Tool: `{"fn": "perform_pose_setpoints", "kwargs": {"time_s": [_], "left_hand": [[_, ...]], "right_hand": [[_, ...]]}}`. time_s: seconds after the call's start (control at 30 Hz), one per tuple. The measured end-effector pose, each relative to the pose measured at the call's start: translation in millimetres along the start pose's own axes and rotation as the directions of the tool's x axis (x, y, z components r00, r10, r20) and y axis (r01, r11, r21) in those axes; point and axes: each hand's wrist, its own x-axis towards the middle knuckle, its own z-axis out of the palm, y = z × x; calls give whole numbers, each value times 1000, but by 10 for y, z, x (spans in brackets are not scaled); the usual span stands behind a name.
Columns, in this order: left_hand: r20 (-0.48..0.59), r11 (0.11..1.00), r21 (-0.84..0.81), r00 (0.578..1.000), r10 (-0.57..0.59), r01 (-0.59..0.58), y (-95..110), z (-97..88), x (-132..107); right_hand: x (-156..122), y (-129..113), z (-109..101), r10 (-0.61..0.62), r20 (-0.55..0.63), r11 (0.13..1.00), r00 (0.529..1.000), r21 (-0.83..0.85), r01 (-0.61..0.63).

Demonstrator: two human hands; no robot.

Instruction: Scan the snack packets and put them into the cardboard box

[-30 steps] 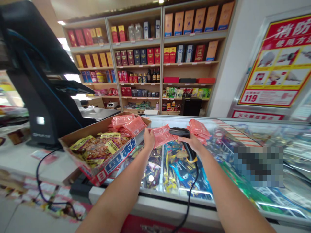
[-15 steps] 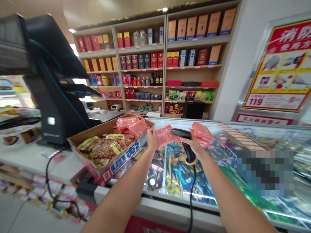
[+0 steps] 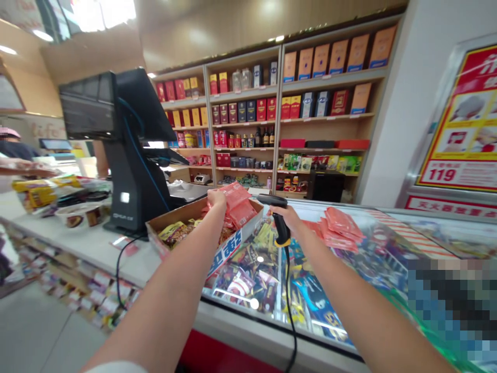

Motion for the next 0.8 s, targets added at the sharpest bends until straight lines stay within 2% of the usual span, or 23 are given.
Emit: {"fn": "perform_pose_setpoints", "kwargs": {"time_s": [0.1, 0.23, 0.33, 0.43, 0.5, 0.57, 0.67, 0.73, 0.77, 0.8], "left_hand": [[-52, 993, 76, 995, -90, 94, -20, -134, 78], [-77, 988, 140, 996, -53, 64, 54, -166, -16], [-63, 982, 176, 995, 75, -63, 214, -90, -164], [49, 949, 168, 964, 263, -267, 400, 85, -391], [193, 927, 120, 925, 328, -354, 474, 257, -612], [391, 921, 108, 868, 306, -374, 473, 454, -897], [690, 859, 310, 718, 92, -408, 334, 731, -1413], [770, 777, 441, 635, -70, -449, 193, 873, -1763], [781, 747, 480, 612, -125, -460, 123, 929, -1922], [779, 728, 507, 607, -158, -461, 58, 977, -2065]], "right_hand": [[60, 10, 128, -2, 8, 1000, 1000, 25, 2], [78, 47, 217, -7, 25, 1000, 1000, 23, 6], [24, 75, 201, -7, 8, 1000, 1000, 28, 7], [-87, 137, 68, -8, -37, 1000, 999, 26, 9], [-185, 207, -94, -28, -105, 999, 994, 26, 31], [-291, 293, -300, -53, -175, 998, 983, 34, 60], [-443, 412, -628, -98, -293, 989, 951, 77, 126], [-514, 461, -814, -103, -371, 981, 923, 116, 156], [-536, 474, -889, -97, -405, 978, 909, 131, 163], [-548, 478, -951, -88, -431, 977, 898, 140, 163]]}}
